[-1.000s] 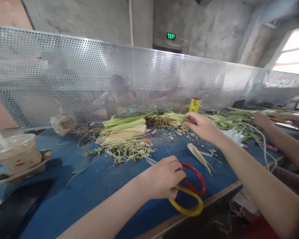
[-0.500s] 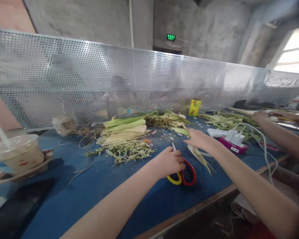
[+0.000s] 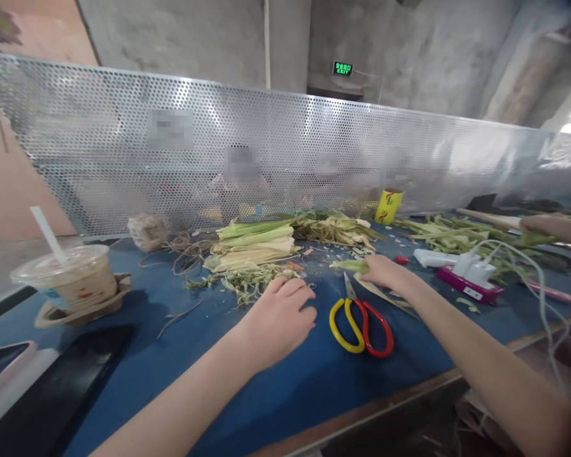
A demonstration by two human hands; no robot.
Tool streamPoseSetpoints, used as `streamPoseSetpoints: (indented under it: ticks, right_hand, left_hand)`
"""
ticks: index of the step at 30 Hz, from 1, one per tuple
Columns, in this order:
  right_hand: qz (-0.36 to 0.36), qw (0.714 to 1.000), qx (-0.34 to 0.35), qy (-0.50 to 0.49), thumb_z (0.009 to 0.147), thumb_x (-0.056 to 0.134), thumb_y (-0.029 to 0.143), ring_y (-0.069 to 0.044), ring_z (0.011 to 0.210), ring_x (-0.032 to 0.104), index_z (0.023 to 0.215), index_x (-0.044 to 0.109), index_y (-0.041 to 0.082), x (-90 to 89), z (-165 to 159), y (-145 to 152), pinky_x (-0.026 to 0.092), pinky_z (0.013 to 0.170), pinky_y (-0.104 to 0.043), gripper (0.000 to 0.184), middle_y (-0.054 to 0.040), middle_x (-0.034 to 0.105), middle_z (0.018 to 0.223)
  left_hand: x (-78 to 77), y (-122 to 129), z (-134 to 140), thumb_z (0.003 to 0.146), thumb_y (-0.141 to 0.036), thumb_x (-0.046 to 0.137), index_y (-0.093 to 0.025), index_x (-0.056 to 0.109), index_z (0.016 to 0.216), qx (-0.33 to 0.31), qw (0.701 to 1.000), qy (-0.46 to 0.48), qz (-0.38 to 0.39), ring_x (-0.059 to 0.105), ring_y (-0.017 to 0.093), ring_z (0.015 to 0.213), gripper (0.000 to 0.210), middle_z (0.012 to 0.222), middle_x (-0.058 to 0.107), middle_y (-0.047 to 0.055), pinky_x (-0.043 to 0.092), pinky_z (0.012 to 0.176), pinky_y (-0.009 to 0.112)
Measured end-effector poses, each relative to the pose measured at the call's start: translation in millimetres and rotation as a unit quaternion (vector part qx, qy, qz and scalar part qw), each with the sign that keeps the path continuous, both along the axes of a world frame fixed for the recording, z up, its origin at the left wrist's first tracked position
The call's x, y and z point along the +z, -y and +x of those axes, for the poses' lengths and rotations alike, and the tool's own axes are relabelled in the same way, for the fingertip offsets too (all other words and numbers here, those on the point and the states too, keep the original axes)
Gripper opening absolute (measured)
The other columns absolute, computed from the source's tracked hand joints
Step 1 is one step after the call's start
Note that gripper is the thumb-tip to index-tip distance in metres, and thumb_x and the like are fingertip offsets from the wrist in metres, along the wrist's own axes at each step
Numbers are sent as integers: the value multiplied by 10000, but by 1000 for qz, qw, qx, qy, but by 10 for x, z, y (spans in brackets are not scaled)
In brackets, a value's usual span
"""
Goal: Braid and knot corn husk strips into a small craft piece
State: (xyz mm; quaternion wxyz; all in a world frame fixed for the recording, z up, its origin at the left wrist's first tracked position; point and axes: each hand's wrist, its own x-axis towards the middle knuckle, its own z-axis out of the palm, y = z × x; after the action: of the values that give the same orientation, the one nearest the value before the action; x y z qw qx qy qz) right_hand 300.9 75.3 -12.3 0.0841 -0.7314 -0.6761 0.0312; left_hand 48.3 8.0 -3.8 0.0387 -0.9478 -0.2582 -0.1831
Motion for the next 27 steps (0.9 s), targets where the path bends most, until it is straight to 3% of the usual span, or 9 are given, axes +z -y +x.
streamPoseSetpoints:
  ticks: [2, 5, 7, 10, 13, 15, 19, 24, 27]
  right_hand:
    - [-17, 996, 27, -83, 859, 500, 304, -181, 876, 565, 1019, 553, 142, 99, -133, 35, 473, 748, -356, 234, -81, 567, 1030]
    - [-48, 965, 112, -233, 867, 440, 356, -156, 688, 533, 804, 557, 145, 248, -438, 173, 434, 643, -317, 250, -99, 580, 828]
    - [-101, 914, 195, -342, 873, 400, 385, -107, 580, 482, 777, 534, 161, 316, -692, 287, 410, 583, -277, 278, -57, 564, 761]
    - [-197, 814, 282, -467, 858, 417, 352, -70, 513, 425, 817, 534, 158, 335, -1071, 391, 372, 511, -239, 230, -29, 532, 717]
    - [-242, 738, 312, -547, 858, 415, 370, -44, 467, 368, 829, 515, 149, 256, -1370, 376, 334, 467, -212, 245, 2, 477, 662]
    - [-240, 708, 311, -587, 851, 443, 378, -35, 457, 370, 821, 490, 155, 174, -1502, 337, 331, 461, -198, 230, 18, 464, 647]
    - [-238, 684, 301, -620, 825, 499, 415, -87, 529, 535, 806, 493, 155, 12, -1601, 307, 404, 495, -219, 261, -24, 561, 683]
    - [-227, 651, 296, -661, 803, 495, 494, -165, 642, 633, 862, 548, 174, -76, -1559, 320, 506, 602, -308, 330, -41, 630, 713]
    - [-177, 666, 285, -666, 787, 534, 456, -152, 585, 630, 822, 553, 168, -70, -1531, 313, 519, 567, -297, 291, -22, 628, 675]
  left_hand:
    - [3, 5, -81, 786, -219, 519, -176, 662, 837, 48, 989, 93, -100, 503, 282, 1048, 158, 1010, 644, 104, 309, 943, 470]
    - [-16, -43, -209, 787, -269, 508, -147, 644, 908, 127, 960, 194, -157, 567, 284, 926, 220, 930, 658, 132, 407, 843, 472]
    - [-18, -96, -300, 797, -326, 494, -140, 616, 983, 155, 932, 262, -198, 606, 257, 854, 290, 922, 668, 131, 471, 754, 408]
    - [21, -160, -436, 808, -366, 472, -165, 604, 1020, 144, 889, 354, -253, 630, 193, 773, 321, 919, 684, 83, 496, 673, 293]
    - [56, -183, -552, 808, -355, 468, -157, 629, 947, 136, 850, 432, -270, 602, 154, 666, 291, 828, 682, 53, 487, 627, 261]
    - [45, -189, -611, 800, -347, 489, -148, 637, 857, 147, 826, 472, -270, 575, 139, 634, 254, 753, 659, 35, 479, 624, 254]
    - [-30, -206, -666, 786, -325, 532, -145, 605, 665, 169, 802, 500, -282, 536, 116, 608, 229, 630, 579, -3, 448, 616, 229]
    - [-82, -206, -593, 793, -327, 515, -150, 608, 689, 134, 798, 466, -358, 504, 104, 488, 225, 550, 521, -29, 438, 527, 242]
    - [-98, -201, -536, 766, -317, 543, -145, 616, 744, 116, 789, 457, -392, 508, 109, 459, 188, 523, 507, -37, 439, 507, 251]
